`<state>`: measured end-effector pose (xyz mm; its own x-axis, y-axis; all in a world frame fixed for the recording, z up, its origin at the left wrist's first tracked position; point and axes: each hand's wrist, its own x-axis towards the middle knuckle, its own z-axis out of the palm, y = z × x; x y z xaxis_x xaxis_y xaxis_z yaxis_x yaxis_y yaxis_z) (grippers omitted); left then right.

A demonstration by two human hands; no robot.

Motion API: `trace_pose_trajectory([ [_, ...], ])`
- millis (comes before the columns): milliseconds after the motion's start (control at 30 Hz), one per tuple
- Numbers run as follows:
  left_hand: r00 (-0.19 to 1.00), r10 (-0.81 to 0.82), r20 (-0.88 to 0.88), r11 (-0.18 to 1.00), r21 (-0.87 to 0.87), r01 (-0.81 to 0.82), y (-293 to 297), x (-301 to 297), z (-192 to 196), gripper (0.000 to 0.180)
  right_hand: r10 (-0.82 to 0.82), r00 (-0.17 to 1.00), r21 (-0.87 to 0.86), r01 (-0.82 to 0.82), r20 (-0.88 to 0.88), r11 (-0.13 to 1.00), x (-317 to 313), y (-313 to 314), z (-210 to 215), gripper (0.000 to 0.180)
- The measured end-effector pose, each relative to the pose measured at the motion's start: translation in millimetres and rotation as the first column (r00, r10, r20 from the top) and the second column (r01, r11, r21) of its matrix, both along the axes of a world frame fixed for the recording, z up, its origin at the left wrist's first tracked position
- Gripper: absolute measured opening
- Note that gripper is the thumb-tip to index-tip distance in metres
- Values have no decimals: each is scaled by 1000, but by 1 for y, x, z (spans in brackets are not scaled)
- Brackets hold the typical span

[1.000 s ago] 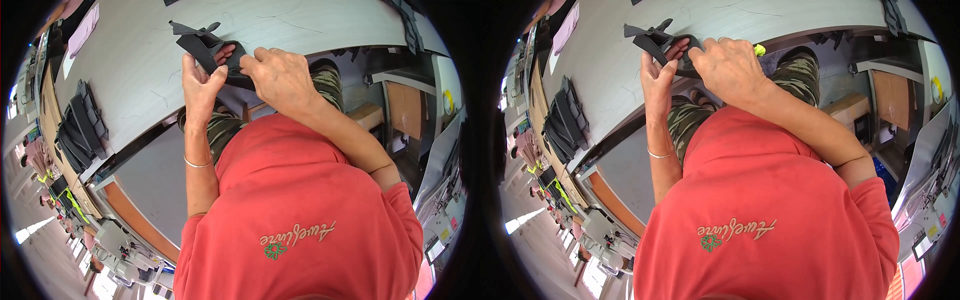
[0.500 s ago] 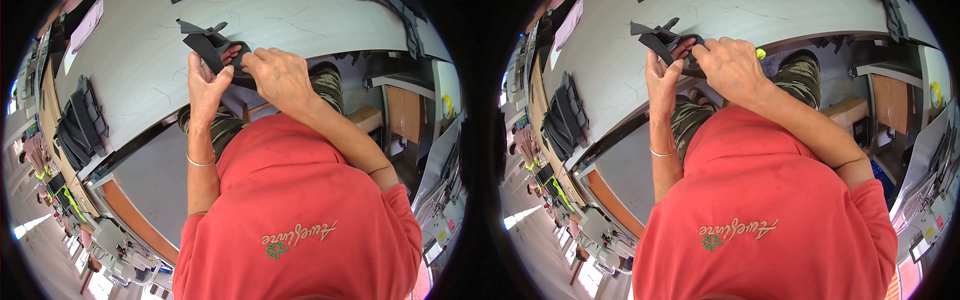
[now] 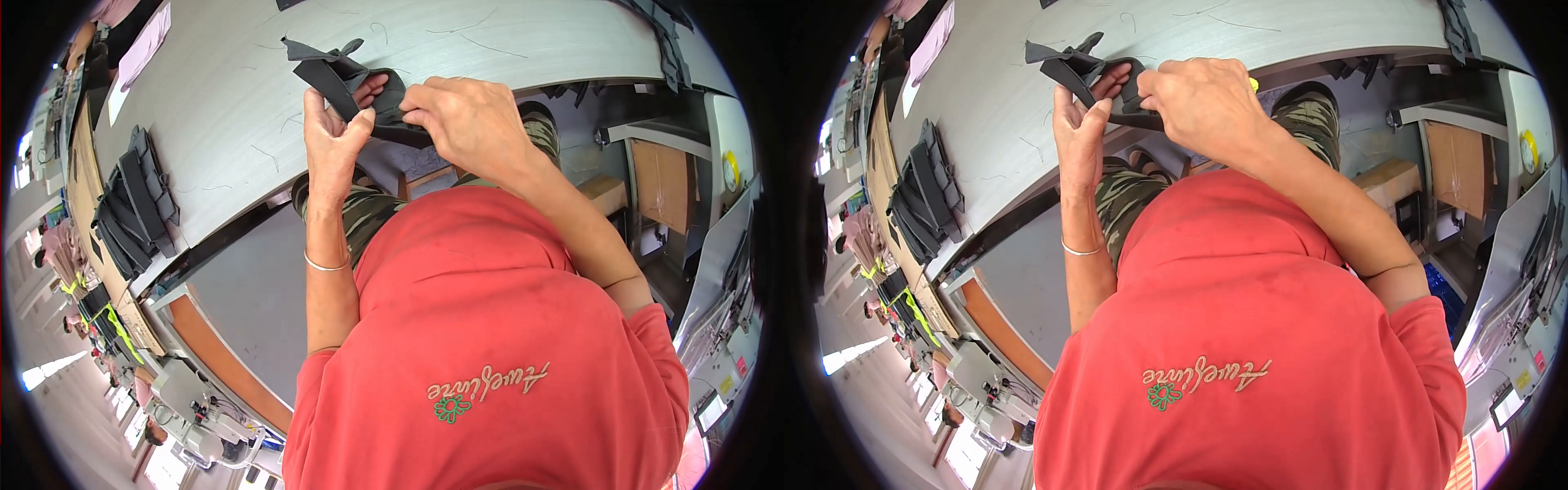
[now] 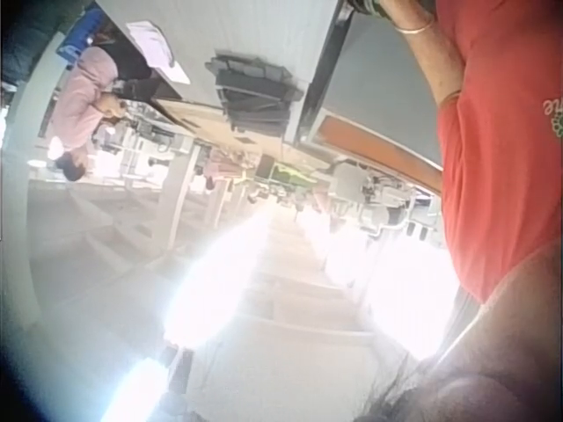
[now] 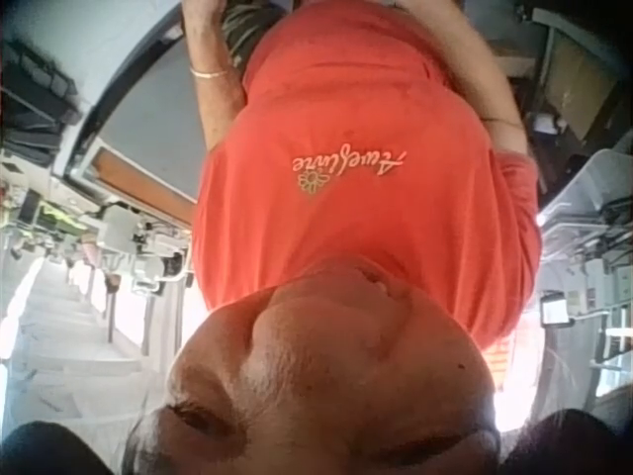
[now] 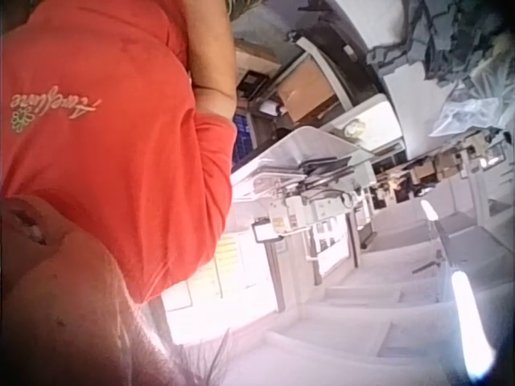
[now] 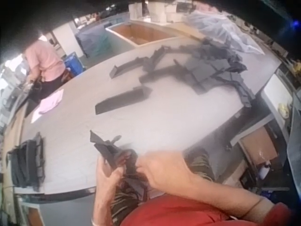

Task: Trimming excess threads and material from small black fabric components using hand snips.

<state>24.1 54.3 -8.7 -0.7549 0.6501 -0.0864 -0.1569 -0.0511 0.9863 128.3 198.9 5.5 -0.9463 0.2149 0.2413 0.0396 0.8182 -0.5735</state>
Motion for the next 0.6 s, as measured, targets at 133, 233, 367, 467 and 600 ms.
trace_pose_trajectory([
  [133,1000,3,-9,1000,-4,-3,1,0,-1,50,-40,999,212,47,-36,976,-6,-9,-6,6],
  [233,1000,5,-17,1000,-5,-5,1,0,-1,49,-22,998,225,34,-55,974,-7,-12,-4,13],
  [367,1000,8,-27,1000,-5,-8,0,1,0,49,-42,998,236,51,-45,970,-7,-16,-6,11],
  [467,1000,11,-19,1000,-1,-11,-1,3,-1,49,-47,998,246,57,-45,968,-6,-20,-8,9],
  [600,1000,8,-5,1000,4,-8,-2,5,-3,49,-46,997,233,58,-54,971,-5,-22,-10,8],
])
